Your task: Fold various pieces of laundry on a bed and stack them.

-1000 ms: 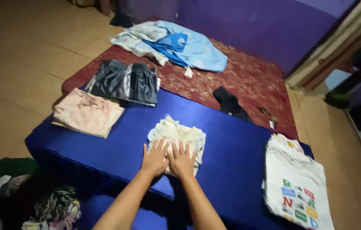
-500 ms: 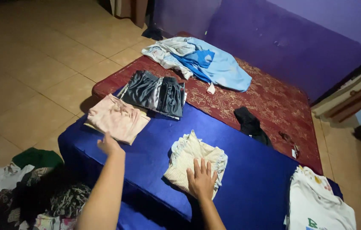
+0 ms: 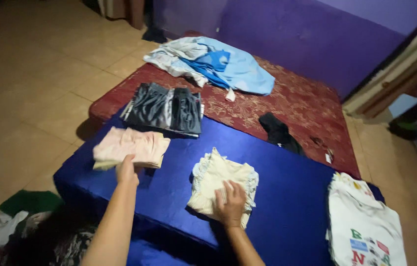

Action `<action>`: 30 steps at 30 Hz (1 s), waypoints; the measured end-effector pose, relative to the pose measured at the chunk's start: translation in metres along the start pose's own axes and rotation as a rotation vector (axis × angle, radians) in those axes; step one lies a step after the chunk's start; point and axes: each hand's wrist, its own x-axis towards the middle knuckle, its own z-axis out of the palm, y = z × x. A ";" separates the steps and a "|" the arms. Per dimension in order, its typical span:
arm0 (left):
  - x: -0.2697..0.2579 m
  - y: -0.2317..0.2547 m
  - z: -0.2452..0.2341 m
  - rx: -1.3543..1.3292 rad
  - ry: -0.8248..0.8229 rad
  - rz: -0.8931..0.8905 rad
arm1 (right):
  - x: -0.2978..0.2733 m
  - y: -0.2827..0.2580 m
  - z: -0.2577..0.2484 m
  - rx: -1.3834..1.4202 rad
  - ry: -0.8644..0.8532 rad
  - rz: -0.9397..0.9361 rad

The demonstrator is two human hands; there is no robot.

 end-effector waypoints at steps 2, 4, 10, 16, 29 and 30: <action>-0.049 -0.002 -0.006 -0.146 -0.079 -0.172 | -0.008 -0.004 0.032 0.159 0.156 -0.034; -0.096 -0.011 -0.034 -0.468 -0.194 -0.373 | -0.027 -0.013 0.092 1.141 -0.261 0.657; -0.203 -0.005 -0.095 -0.278 -0.328 -0.380 | -0.018 -0.134 0.057 1.789 -0.625 1.134; -0.143 0.001 -0.104 -0.317 -0.243 -0.385 | 0.024 -0.084 0.038 1.544 -0.610 0.738; -0.167 -0.087 0.066 0.295 -0.638 -0.002 | 0.026 0.118 -0.046 1.037 -0.565 0.938; -0.166 -0.092 0.066 0.518 -0.612 0.019 | 0.010 0.135 -0.032 0.979 -0.545 0.974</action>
